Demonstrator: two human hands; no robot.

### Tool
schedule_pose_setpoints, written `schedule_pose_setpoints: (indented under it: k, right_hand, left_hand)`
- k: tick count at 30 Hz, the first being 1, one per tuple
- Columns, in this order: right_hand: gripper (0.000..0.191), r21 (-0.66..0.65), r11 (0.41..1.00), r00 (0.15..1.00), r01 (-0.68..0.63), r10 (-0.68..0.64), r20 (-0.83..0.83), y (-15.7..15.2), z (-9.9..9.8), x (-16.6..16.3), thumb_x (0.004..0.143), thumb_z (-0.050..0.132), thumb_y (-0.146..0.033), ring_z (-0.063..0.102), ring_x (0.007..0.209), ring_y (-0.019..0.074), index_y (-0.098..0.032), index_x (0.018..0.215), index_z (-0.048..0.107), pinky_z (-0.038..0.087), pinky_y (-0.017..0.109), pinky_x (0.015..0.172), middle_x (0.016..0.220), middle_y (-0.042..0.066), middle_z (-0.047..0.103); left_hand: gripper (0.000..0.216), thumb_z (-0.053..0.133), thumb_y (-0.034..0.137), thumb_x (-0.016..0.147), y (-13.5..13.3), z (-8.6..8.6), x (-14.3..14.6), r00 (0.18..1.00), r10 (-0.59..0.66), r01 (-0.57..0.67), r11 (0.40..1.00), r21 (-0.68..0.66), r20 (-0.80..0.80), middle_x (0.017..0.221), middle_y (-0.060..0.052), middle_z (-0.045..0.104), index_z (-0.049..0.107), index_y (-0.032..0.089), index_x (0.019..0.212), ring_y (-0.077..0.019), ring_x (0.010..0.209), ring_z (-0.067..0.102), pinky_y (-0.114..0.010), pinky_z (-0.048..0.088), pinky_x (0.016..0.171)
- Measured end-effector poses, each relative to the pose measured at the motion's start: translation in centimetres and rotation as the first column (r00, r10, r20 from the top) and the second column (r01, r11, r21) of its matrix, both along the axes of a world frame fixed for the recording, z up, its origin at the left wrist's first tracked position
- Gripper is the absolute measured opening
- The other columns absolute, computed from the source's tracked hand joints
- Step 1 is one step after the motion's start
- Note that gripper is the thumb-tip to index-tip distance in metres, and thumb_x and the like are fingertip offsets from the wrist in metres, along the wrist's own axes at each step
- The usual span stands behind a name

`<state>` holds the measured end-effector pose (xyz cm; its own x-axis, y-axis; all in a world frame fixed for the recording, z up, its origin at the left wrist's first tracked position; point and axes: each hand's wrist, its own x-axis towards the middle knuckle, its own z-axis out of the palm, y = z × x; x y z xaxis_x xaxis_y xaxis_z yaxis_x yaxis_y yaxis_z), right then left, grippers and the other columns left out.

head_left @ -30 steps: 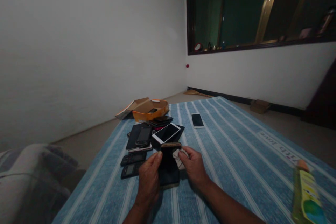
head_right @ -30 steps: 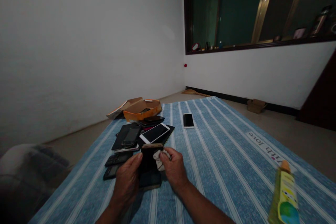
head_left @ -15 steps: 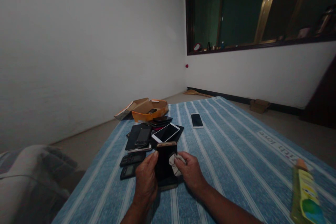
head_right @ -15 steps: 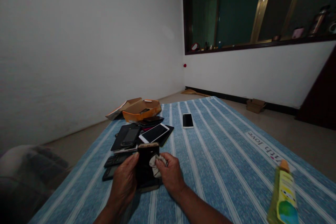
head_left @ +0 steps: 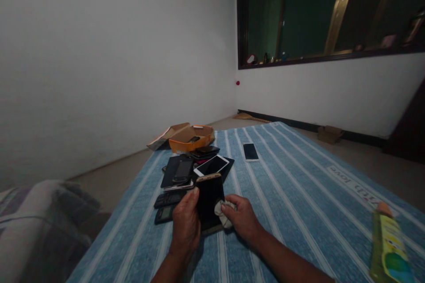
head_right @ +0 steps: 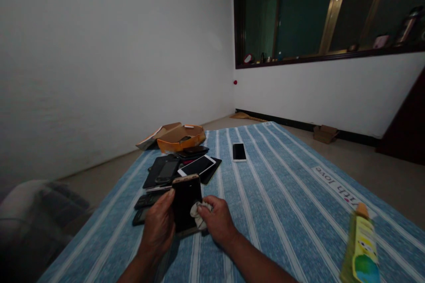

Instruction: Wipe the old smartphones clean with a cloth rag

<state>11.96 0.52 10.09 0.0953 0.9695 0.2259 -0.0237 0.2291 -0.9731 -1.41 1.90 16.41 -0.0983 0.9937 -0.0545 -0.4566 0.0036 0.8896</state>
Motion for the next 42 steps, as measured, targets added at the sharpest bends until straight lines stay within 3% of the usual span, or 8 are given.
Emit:
schedule_pose_setpoints:
  k: [5,10,16,24,34,42]
  right_hand:
    - [0.016,0.088,0.996,0.994,0.012,-0.021,0.103,0.1,0.8,1.4,0.077,0.062,-0.030,0.053,0.060,0.0128,-0.017,0.071,0.070,0.041,0.023,0.057,0.062,-0.002,0.060]
    - [0.017,0.161,0.987,0.971,0.005,-0.043,0.234,0.2,1.2,2.7,0.080,0.059,-0.028,0.056,0.063,0.0143,-0.018,0.073,0.070,0.041,0.025,0.060,0.065,-0.001,0.062]
    - [0.017,0.173,0.985,0.944,-0.005,-0.052,0.326,0.4,1.3,3.2,0.080,0.057,-0.026,0.061,0.070,0.0170,-0.017,0.078,0.071,0.043,0.028,0.068,0.073,0.001,0.066]
    - [0.018,0.160,0.987,0.976,0.021,-0.055,0.212,0.2,1.3,2.5,0.080,0.062,-0.031,0.060,0.070,0.0162,-0.017,0.082,0.073,0.045,0.028,0.067,0.074,0.001,0.068]
    - [0.024,0.166,0.980,0.992,0.111,-0.119,0.039,-0.2,4.2,1.7,0.079,0.064,-0.036,0.064,0.076,0.0186,-0.016,0.089,0.073,0.048,0.029,0.070,0.081,0.004,0.071]
    - [0.026,0.091,0.993,0.994,0.071,-0.078,0.082,-0.2,2.6,1.3,0.077,0.064,-0.039,0.059,0.067,0.0159,-0.015,0.084,0.072,0.045,0.027,0.065,0.072,0.001,0.066]
  left_hand:
    - [0.048,0.089,0.046,0.054,0.4,-0.5,-0.3,1.000,0.007,-0.007,1.000,0.018,0.017,0.079,-0.006,0.077,0.075,0.012,0.084,-0.0249,0.080,0.070,-0.030,0.055,0.067]
    - [0.046,0.087,0.049,0.057,0.2,0.2,-0.4,0.998,-0.057,0.057,0.998,-0.005,0.018,0.079,-0.007,0.077,0.075,0.014,0.085,-0.0233,0.076,0.071,-0.027,0.052,0.060]
    - [0.044,0.088,0.048,0.057,0.0,0.5,-0.5,0.998,-0.068,0.068,0.998,-0.003,-0.003,0.076,-0.004,0.076,0.076,0.015,0.083,-0.0201,0.070,0.069,-0.025,0.051,0.058]
    - [0.046,0.088,0.050,0.058,0.0,1.1,-0.6,0.994,-0.093,0.094,0.995,0.022,-0.057,0.077,-0.005,0.076,0.077,0.012,0.082,-0.0182,0.070,0.066,-0.025,0.051,0.061]
    - [0.047,0.088,0.050,0.059,-0.9,0.7,0.4,0.986,-0.161,0.163,0.985,0.061,-0.046,0.079,-0.006,0.077,0.078,0.013,0.087,-0.0230,0.077,0.071,-0.029,0.055,0.068]
    - [0.045,0.090,0.046,0.057,-0.6,0.5,0.7,0.994,-0.092,0.089,0.995,0.051,0.056,0.075,-0.006,0.076,0.077,0.012,0.083,-0.0237,0.075,0.071,-0.028,0.056,0.061]
